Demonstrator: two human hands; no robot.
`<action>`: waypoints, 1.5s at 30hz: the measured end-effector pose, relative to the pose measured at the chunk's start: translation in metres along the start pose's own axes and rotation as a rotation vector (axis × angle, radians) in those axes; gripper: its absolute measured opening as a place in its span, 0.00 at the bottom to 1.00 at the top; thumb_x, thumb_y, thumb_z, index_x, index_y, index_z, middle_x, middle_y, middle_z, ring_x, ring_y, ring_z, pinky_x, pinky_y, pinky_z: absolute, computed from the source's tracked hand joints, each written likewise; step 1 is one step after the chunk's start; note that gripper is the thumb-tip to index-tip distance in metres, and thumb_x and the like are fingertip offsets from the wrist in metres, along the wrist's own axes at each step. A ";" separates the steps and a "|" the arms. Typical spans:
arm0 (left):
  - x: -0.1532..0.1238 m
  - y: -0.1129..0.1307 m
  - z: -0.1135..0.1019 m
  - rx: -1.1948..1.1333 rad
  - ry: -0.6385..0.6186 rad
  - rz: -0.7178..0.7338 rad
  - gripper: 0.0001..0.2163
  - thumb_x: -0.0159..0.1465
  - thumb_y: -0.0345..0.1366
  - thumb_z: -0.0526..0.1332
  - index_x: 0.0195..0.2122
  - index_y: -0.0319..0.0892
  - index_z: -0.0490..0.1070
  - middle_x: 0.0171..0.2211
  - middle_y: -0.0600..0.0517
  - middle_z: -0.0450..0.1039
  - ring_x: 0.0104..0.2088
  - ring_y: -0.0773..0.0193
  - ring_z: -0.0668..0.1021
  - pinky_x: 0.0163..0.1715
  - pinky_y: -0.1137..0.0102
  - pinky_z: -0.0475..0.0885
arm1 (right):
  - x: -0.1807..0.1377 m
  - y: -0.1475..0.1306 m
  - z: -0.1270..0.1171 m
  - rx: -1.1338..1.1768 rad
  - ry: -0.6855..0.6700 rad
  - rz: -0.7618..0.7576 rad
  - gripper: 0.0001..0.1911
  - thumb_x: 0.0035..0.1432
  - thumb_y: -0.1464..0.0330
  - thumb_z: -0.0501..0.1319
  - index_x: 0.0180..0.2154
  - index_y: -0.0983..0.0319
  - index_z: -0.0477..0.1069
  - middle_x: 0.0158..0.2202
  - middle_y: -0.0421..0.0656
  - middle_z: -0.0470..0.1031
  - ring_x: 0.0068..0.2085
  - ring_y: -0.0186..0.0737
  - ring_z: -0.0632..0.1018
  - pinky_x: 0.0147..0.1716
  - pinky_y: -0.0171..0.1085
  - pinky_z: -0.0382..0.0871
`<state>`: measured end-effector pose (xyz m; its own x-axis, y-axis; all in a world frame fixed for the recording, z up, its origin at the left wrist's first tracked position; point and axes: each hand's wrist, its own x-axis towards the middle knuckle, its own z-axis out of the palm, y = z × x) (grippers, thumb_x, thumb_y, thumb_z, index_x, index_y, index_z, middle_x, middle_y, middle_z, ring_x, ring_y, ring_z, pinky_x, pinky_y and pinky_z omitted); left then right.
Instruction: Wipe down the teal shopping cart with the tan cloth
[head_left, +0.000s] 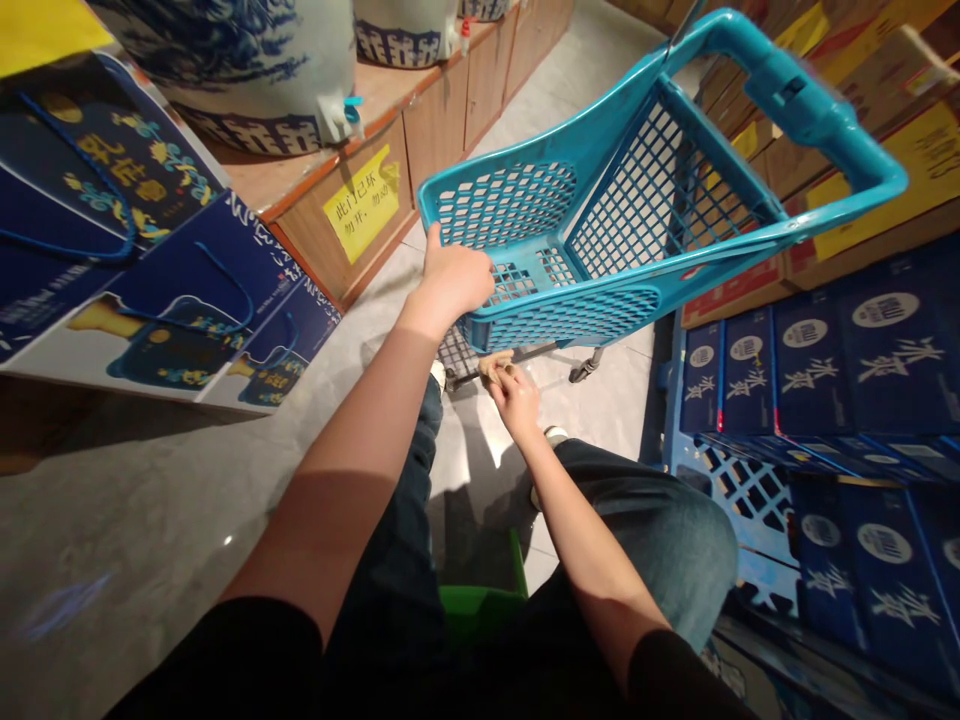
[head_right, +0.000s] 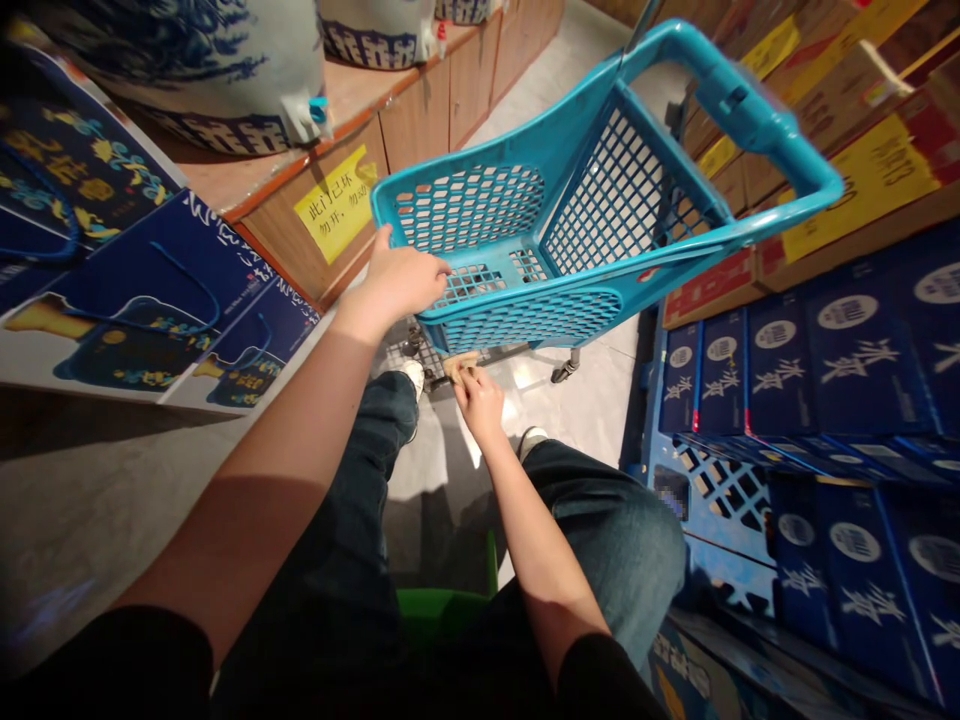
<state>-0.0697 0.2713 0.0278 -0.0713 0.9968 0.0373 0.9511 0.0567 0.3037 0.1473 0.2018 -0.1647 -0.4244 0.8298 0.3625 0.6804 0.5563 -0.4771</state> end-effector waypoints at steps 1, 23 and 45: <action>0.000 0.001 -0.001 0.003 -0.012 -0.003 0.21 0.75 0.36 0.55 0.49 0.48 0.92 0.44 0.44 0.91 0.59 0.42 0.87 0.81 0.33 0.52 | 0.000 0.002 0.001 0.010 0.030 0.002 0.13 0.72 0.71 0.65 0.49 0.59 0.89 0.42 0.47 0.85 0.40 0.45 0.83 0.41 0.39 0.80; 0.000 0.009 -0.007 0.033 -0.088 -0.111 0.24 0.77 0.36 0.54 0.59 0.50 0.91 0.54 0.42 0.91 0.64 0.39 0.85 0.83 0.33 0.42 | 0.018 0.004 0.017 0.064 0.060 -0.020 0.17 0.77 0.67 0.65 0.59 0.58 0.89 0.53 0.55 0.87 0.52 0.52 0.88 0.53 0.43 0.86; -0.001 0.009 -0.008 0.060 -0.099 -0.077 0.24 0.77 0.36 0.53 0.57 0.43 0.91 0.51 0.41 0.90 0.65 0.38 0.84 0.82 0.33 0.45 | 0.004 -0.007 0.009 -0.044 -0.117 0.074 0.20 0.74 0.72 0.68 0.62 0.58 0.88 0.53 0.53 0.89 0.50 0.51 0.89 0.52 0.42 0.85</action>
<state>-0.0633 0.2706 0.0381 -0.1178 0.9899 -0.0794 0.9604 0.1339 0.2445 0.1358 0.2016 -0.1672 -0.4375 0.8692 0.2305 0.7369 0.4935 -0.4620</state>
